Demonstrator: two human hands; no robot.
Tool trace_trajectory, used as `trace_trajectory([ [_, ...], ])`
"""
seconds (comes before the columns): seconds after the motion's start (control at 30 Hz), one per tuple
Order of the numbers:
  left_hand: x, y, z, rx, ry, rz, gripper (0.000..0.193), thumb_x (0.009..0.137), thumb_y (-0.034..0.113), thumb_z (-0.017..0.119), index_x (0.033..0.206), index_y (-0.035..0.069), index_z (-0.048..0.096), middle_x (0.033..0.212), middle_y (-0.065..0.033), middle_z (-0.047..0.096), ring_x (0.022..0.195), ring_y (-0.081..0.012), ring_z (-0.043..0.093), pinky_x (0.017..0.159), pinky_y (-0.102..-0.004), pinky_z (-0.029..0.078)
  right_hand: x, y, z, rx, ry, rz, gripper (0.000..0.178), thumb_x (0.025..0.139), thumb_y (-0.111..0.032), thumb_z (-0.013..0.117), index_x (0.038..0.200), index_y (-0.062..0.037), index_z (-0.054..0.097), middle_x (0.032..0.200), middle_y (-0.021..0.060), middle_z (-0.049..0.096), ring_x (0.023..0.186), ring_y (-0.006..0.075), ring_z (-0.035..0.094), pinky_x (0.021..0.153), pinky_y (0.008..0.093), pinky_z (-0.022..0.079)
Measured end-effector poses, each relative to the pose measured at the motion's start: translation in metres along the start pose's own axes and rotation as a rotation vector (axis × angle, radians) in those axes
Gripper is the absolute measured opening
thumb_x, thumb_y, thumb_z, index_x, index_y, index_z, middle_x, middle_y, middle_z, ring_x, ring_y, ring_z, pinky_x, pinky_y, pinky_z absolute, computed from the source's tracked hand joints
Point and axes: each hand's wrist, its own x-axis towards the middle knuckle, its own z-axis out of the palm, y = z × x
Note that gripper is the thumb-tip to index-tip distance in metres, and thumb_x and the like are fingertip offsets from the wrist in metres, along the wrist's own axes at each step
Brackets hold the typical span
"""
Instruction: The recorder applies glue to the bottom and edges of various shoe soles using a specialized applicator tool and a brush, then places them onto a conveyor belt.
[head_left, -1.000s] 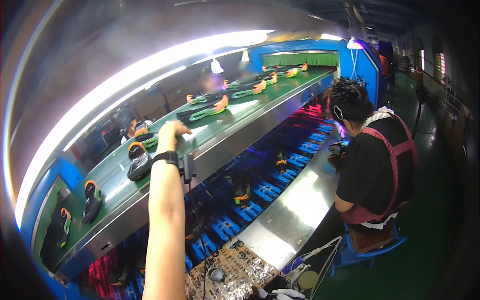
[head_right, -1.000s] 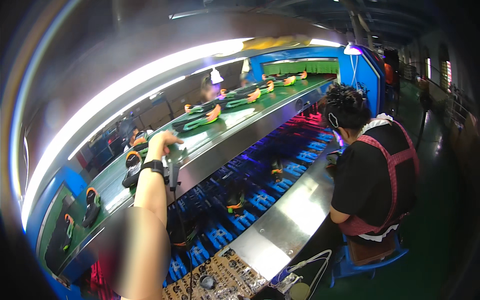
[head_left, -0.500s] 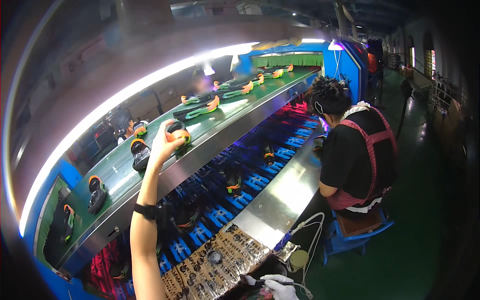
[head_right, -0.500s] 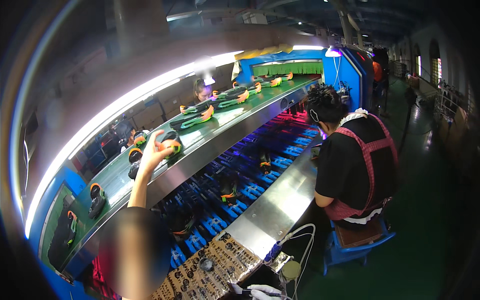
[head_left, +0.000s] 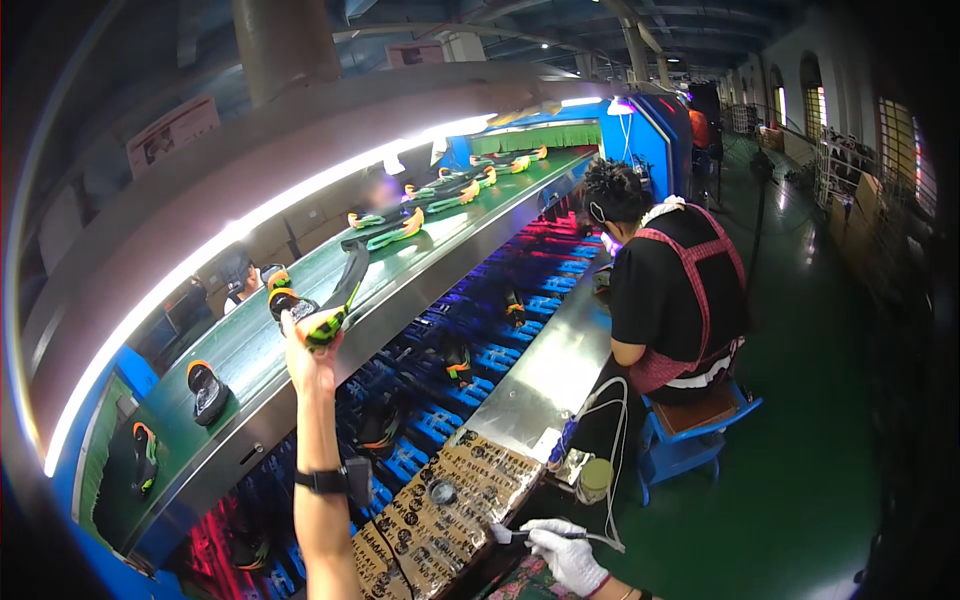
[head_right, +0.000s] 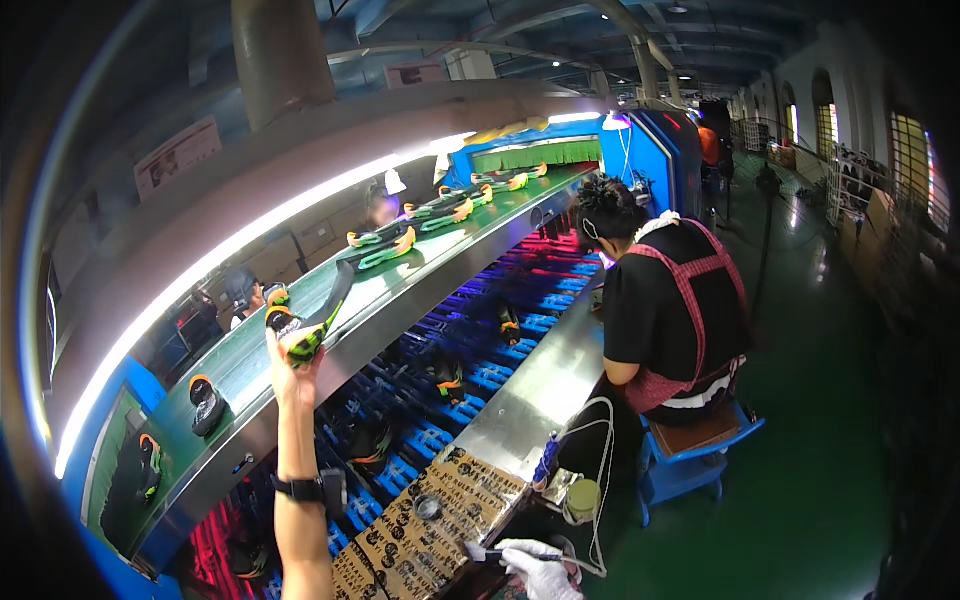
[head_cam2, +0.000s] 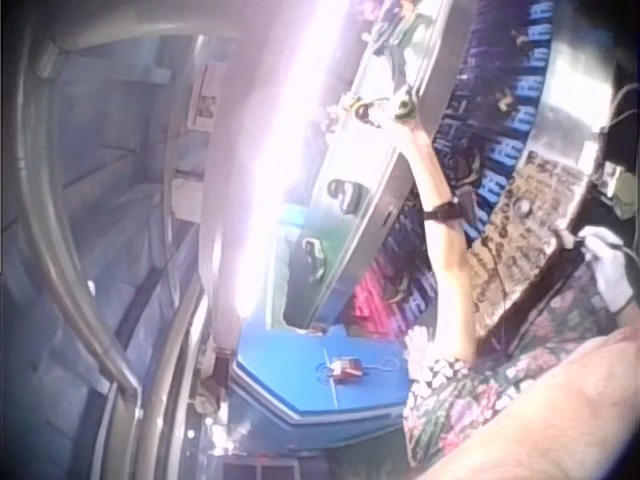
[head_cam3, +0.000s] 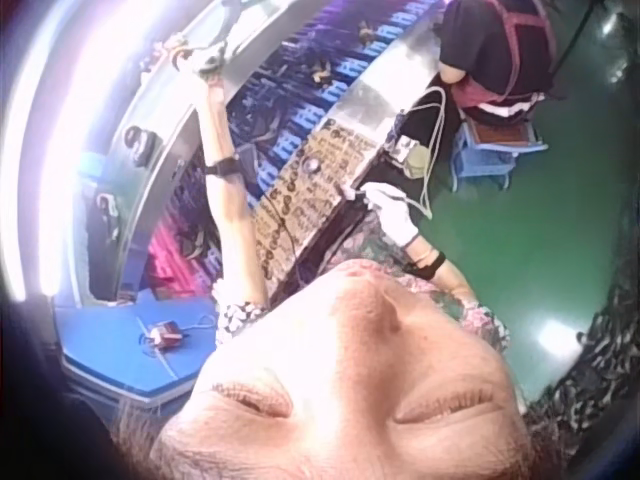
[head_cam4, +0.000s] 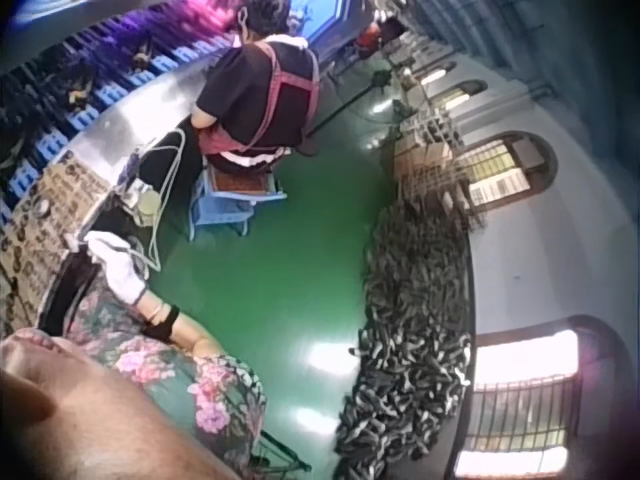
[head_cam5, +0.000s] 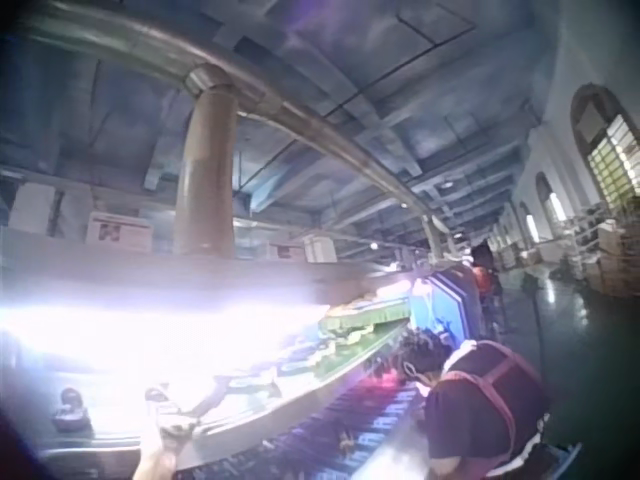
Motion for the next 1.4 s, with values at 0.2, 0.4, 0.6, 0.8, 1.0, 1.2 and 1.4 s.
trace_trajectory([
  [0.2,-0.162,-0.006,0.023,-0.533,-0.141,-0.111,0.069,0.091,0.014,0.063,0.155,0.006,0.036,0.141,-0.0160,0.057,0.128,-0.0352,0.060,0.108,-0.0506,0.051,-0.004,-0.007,0.004,0.033,-0.045,0.024,0.017,0.095,-0.001,0.067,0.110,-0.0005,0.074,0.101,0.0065,0.075,0.083,0.0123,0.068,0.072,0.0239,0.054],
  [0.4,-0.320,-0.069,-0.077,-0.558,0.348,-0.605,0.053,0.085,0.020,0.067,0.128,-0.008,0.057,0.102,-0.0192,0.072,0.085,-0.0334,0.072,0.081,-0.0441,0.062,0.004,-0.020,0.014,0.145,-0.092,-0.052,0.020,0.095,0.001,0.063,0.114,0.0039,0.070,0.106,0.0144,0.073,0.085,0.0189,0.070,0.074,0.0275,0.057],
  [0.6,-0.437,-0.073,-0.069,-0.505,0.323,-0.890,0.039,0.080,0.006,0.058,0.116,-0.009,0.059,0.105,-0.0257,0.071,0.094,-0.0363,0.072,0.087,-0.0460,0.059,0.000,-0.012,0.070,-0.004,-0.301,-0.057,0.022,0.092,0.004,0.064,0.113,0.0065,0.071,0.104,0.0150,0.074,0.078,0.0149,0.065,0.074,0.0270,0.054],
  [0.8,-0.481,-0.066,-0.043,-0.278,0.216,-0.857,0.064,0.078,-0.005,0.057,0.141,-0.005,0.046,0.136,-0.0262,0.061,0.120,-0.0379,0.065,0.106,-0.0499,0.052,-0.014,0.003,0.102,-0.374,-0.488,-0.106,0.023,0.087,0.003,0.074,0.110,0.0040,0.074,0.107,0.0111,0.075,0.099,0.0166,0.070,0.089,0.0302,0.055],
  [1.0,-0.483,-0.067,-0.036,-0.907,0.293,-0.788,0.083,0.098,0.072,0.044,0.148,0.006,0.051,0.147,-0.0150,0.058,0.132,-0.0355,0.057,0.114,-0.0519,0.042,-0.021,-0.009,0.104,-0.593,-0.580,-0.330,0.027,0.080,0.006,0.080,0.106,0.0022,0.076,0.108,0.0139,0.074,0.101,0.0217,0.071,0.089,0.0339,0.057],
  [1.2,-0.444,-0.061,-0.009,-1.231,0.336,-0.683,0.110,0.085,0.093,0.029,0.153,0.007,0.044,0.147,-0.0159,0.056,0.130,-0.0363,0.058,0.113,-0.0526,0.043,-0.013,-0.012,0.102,-0.646,-0.572,-0.452,0.025,0.079,0.004,0.082,0.103,0.0020,0.076,0.104,0.0149,0.076,0.095,0.0227,0.073,0.084,0.0342,0.058],
  [1.4,-0.441,-0.060,-0.009,-0.898,0.431,-0.622,0.093,0.095,0.083,0.028,0.156,0.015,0.042,0.153,-0.0110,0.051,0.137,-0.0319,0.052,0.117,-0.0486,0.040,-0.011,-0.014,0.112,-0.752,-0.553,-0.686,0.023,0.076,0.002,0.083,0.099,-0.0006,0.077,0.099,0.0147,0.077,0.087,0.0258,0.074,0.077,0.0355,0.059],
])
